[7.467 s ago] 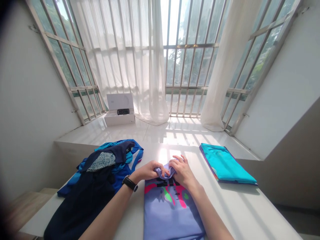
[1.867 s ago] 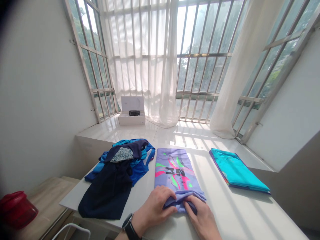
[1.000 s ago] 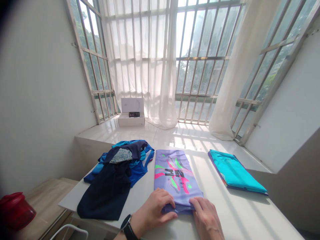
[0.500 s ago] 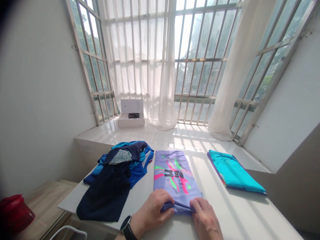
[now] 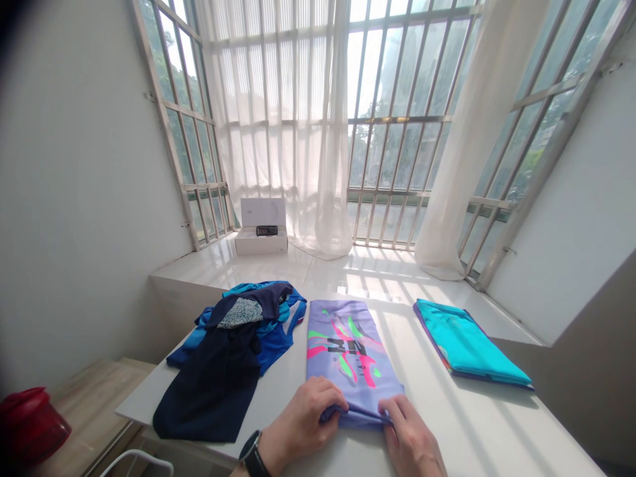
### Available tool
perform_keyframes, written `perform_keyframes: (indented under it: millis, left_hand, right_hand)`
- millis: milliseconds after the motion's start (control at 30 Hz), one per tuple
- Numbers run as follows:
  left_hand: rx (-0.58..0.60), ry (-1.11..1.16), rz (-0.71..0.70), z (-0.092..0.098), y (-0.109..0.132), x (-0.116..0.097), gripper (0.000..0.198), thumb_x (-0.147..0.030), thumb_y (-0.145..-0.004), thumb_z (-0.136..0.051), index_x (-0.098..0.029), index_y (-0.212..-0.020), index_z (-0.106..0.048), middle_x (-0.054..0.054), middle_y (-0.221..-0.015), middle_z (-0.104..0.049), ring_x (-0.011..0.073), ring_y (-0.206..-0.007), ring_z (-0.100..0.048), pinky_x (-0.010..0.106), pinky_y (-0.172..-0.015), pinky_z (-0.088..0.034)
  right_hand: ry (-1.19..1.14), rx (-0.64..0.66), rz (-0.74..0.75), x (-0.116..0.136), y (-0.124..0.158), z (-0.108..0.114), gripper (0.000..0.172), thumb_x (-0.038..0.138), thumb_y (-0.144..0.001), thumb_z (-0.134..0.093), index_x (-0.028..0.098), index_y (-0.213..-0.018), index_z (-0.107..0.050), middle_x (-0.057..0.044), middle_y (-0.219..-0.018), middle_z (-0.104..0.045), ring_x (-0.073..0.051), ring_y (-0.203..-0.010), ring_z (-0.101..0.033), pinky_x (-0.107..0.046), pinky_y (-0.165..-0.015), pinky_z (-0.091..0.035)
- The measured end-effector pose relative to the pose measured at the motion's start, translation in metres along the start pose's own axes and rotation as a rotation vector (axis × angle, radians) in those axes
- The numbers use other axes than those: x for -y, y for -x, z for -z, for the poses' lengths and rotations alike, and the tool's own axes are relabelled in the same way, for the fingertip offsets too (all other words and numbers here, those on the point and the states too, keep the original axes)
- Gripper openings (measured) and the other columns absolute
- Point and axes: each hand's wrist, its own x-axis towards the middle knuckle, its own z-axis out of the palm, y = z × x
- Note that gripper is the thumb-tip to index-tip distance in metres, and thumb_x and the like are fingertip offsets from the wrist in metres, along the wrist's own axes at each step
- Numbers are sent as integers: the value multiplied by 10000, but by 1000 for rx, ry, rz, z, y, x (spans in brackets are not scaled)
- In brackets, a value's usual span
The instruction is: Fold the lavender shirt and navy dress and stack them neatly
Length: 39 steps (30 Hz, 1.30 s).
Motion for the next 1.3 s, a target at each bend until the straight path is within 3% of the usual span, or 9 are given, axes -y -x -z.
perform_keyframes:
  millis: [233,433,833,1100,1300]
  left_hand:
    - [-29,35,-19,2,0,-2,363,13,-763,-622,-191,-1058,-677,55,-1015,-730,221,-952,-636,303,-848,-479]
    - [-67,34,11,0,0,0,353,20,-762,-617,-187,-1040,-684,57,-1000,-713,216,-950,-628,292,-838,-485]
    - [34,162,26,1,3,4,465,133,-685,-508,-179,-904,-774,44,-978,-643,146,-857,-638,215,-795,-496]
    - [232,-129,67,18,4,-10,464,-2,-807,-579,-271,-1159,-716,42,-1102,-694,184,-859,-688,263,-802,-527]
    - [363,-240,35,30,8,-29,207,-147,-899,-597,-244,-996,-753,61,-1094,-706,200,-861,-693,274,-767,-538]
  right_hand:
    - [-59,62,27,17,-9,12,170,192,-915,-530,269,-1036,-621,-38,-905,-682,-186,-734,-715,-262,-650,-587]
    - [-114,79,63,15,-7,10,179,170,-917,-533,282,-1026,-621,-14,-879,-686,-165,-713,-712,-231,-638,-574]
    - [-144,173,4,13,-6,10,183,173,-920,-472,273,-915,-625,-8,-825,-661,-136,-642,-668,-199,-606,-540]
    - [-110,230,17,17,-5,18,150,144,-876,-526,265,-906,-610,-11,-849,-671,-154,-731,-702,-216,-678,-570]
    - [-148,215,27,19,1,25,168,164,-920,-549,274,-997,-650,-37,-961,-707,-169,-851,-734,-217,-781,-597]
